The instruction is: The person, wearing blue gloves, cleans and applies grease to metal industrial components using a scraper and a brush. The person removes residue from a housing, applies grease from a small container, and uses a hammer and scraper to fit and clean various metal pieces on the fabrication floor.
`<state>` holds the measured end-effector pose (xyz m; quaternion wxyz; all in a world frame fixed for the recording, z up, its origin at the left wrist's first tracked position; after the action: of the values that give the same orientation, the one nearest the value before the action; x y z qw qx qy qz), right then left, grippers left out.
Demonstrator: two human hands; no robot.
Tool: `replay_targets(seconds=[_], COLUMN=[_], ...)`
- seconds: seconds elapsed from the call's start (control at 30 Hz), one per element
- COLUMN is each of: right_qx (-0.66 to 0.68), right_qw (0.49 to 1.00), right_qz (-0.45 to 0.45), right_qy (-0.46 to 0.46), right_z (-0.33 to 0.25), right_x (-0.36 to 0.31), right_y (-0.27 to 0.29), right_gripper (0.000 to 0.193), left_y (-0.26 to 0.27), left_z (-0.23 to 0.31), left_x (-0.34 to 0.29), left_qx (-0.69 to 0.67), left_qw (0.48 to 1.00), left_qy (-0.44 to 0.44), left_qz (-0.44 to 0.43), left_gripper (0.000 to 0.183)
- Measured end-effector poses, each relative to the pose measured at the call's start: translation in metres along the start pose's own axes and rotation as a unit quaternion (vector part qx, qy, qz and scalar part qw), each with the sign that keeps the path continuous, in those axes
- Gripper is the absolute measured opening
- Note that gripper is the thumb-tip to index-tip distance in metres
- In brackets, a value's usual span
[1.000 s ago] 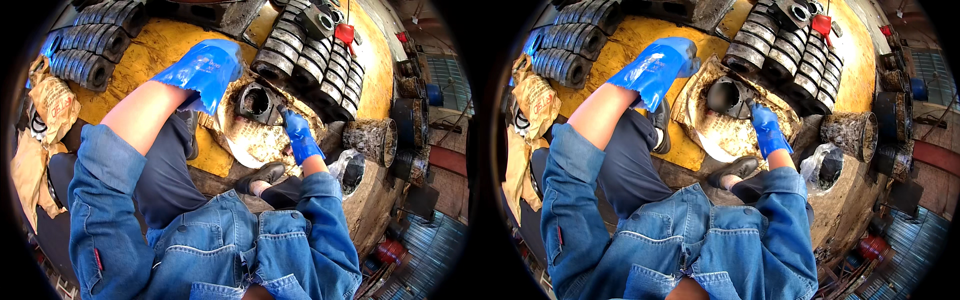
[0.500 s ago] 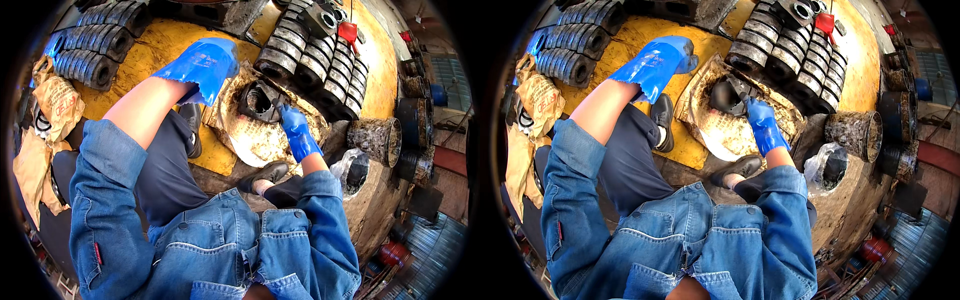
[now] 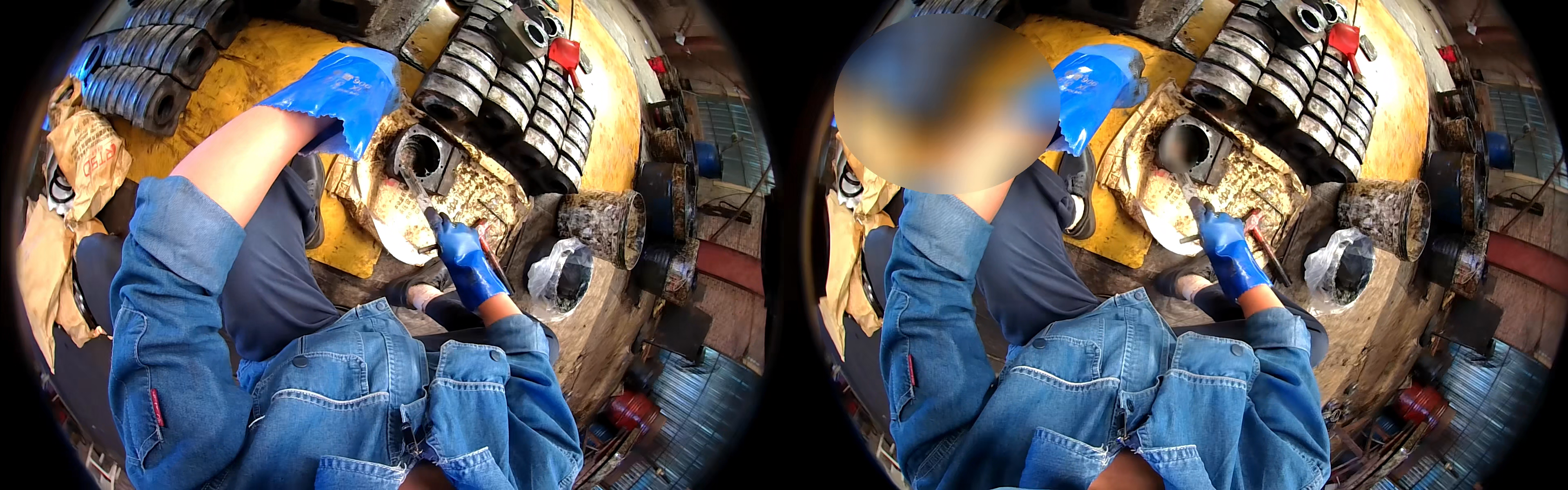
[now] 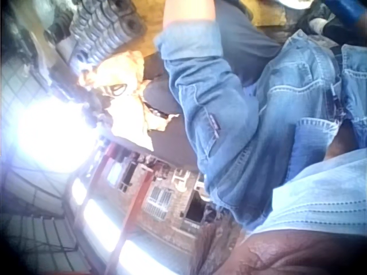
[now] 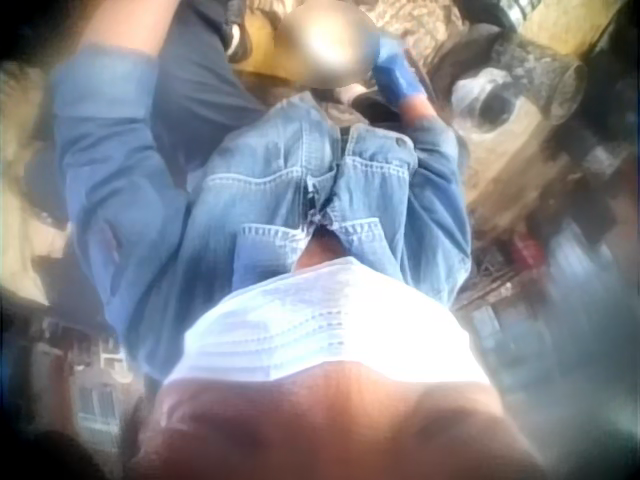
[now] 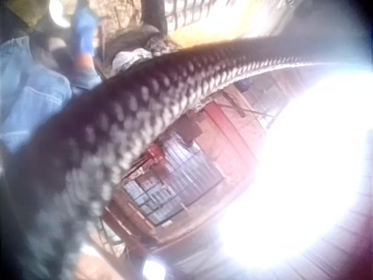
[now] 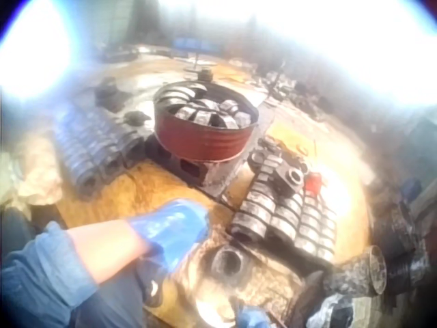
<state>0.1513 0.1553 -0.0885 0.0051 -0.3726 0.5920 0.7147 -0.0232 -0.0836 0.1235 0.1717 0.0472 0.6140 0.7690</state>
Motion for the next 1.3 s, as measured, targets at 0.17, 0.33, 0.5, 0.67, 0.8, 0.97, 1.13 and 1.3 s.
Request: replay_targets(seconds=[0.17,0.33,0.5,0.67,0.8,0.97,1.13,1.3], right_qx=[-0.003,0.015,0.038,0.095,0.135,0.163,0.162,0.092], right_qw=[0.999,0.994,0.989,0.972,0.964,0.958,0.959,0.975], right_qz=[-0.051,-0.096,-0.114,-0.1,-0.044,0.025,0.066,0.016], right_qy=[-0.01,-0.06,-0.09,-0.191,-0.225,-0.236,-0.222,-0.201], right_z=[-0.016,-0.019,-0.03,-0.006,-0.002,0.02,-0.012,-0.031], right_x=[0.011,0.03,0.052,0.088,0.11,0.115,0.073,0.086], right_y=[0.01,0.006,0.015,0.0,0.029,0.056,0.032,0.027], right_gripper=[0.061,0.054,0.048,0.045,0.038,0.037,0.043,0.035], left_y=[0.002,-0.016,-0.025,-0.021,-0.022,-0.024,-0.019,-0.027], left_z=[-0.006,-0.006,-0.01,-0.005,-0.013,-0.014,-0.014,-0.013], left_x=[-0.001,0.02,0.022,0.025,0.024,0.022,0.02,0.026], left_qx=[-0.02,0.042,0.059,0.043,0.036,0.033,0.028,0.05], left_qw=[1.0,0.997,0.992,0.996,0.996,0.995,0.995,0.995], left_qy=[0.0,0.039,0.062,0.047,0.047,0.051,0.056,0.047], left_qz=[-0.011,-0.058,-0.092,-0.059,-0.063,-0.076,-0.076,-0.07], left_gripper=[0.035,0.036,0.034,0.033,0.034,0.035,0.035,0.036])
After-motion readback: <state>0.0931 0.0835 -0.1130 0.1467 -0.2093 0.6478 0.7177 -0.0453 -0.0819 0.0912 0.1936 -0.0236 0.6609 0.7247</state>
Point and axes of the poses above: each hand's wrist, its own x-axis towards the middle knuckle, its own y-axis out of the back of the hand, z = x × y, the point moved 10 cm from there along x, towards the middle knuckle, and after that the axes turned 1 degree about z, right-handed, at the moved point
